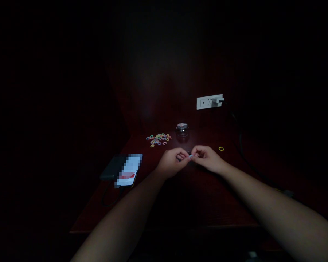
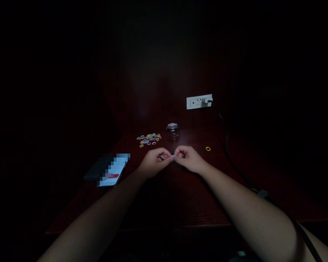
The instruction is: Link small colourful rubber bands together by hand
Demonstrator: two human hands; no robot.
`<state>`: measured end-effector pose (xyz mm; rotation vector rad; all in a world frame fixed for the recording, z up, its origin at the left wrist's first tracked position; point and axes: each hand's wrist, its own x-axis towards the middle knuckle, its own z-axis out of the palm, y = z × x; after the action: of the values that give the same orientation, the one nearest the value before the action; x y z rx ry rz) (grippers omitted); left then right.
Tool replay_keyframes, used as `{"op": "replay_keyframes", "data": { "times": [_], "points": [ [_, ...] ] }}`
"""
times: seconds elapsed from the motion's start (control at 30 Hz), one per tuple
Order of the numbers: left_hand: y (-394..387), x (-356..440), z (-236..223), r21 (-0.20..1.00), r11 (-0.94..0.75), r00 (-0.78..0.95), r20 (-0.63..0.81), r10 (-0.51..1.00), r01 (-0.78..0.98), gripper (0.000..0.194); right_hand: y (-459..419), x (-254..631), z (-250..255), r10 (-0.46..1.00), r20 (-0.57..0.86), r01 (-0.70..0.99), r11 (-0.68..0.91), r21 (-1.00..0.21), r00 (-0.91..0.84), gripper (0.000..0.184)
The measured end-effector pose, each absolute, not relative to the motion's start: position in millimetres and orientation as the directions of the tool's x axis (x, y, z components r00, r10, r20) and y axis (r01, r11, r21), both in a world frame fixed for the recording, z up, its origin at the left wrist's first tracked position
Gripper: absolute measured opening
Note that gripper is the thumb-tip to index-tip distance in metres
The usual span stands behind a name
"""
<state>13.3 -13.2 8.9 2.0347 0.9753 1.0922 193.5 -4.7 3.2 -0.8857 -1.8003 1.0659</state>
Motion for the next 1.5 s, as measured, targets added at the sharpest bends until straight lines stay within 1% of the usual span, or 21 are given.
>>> {"op": "replay_keyframes", "data": {
  "times": [0.2, 0.47, 0.57, 0.83, 1.0, 1.17, 1.27, 1.37, 1.5],
  "points": [
    [-11, 13, 8, 0.831, -0.491, 0.374, 0.382, 0.845, 0.261, 0.013, -10, 192, 8, 0.852, 0.254, 0.059, 0.314, -0.947, -0.457, 0.033],
    [-9, 15, 5, 0.853, -0.473, 0.370, 0.376, 0.849, 0.220, 0.009, -10, 191, 8, 0.868, 0.295, 0.059, 0.346, -0.937, -0.400, 0.030],
    [-11, 16, 6, 0.873, -0.455, 0.382, 0.365, 0.849, 0.178, 0.008, -10, 190, 8, 0.872, 0.318, 0.057, 0.363, -0.930, -0.373, 0.028],
    [-15, 23, 5, 0.926, -0.367, 0.452, 0.290, 0.843, 0.090, 0.015, -8, 190, 6, 0.878, 0.344, 0.049, 0.381, -0.923, -0.333, 0.026],
    [-15, 23, 5, 0.925, -0.369, 0.437, 0.297, 0.849, 0.088, 0.015, -8, 188, 6, 0.841, 0.420, 0.027, 0.455, -0.890, -0.341, 0.024],
    [-12, 22, 4, 0.925, -0.371, 0.386, 0.313, 0.868, 0.084, 0.012, -13, 188, 9, 0.844, 0.386, 0.049, 0.433, -0.900, -0.372, 0.023],
    [-11, 22, 2, 0.926, -0.361, 0.356, 0.301, 0.884, 0.113, 0.012, -17, 187, 11, 0.841, 0.365, 0.017, 0.405, -0.914, -0.399, 0.024],
    [-11, 24, 2, 0.935, -0.336, 0.347, 0.279, 0.895, 0.114, 0.013, -19, 186, 11, 0.830, 0.383, -0.016, 0.413, -0.911, -0.405, 0.021],
    [-13, 25, 4, 0.937, -0.329, 0.326, 0.277, 0.904, 0.115, 0.013, -18, 187, 10, 0.830, 0.392, -0.012, 0.423, -0.906, -0.397, 0.015]
  ]
}}
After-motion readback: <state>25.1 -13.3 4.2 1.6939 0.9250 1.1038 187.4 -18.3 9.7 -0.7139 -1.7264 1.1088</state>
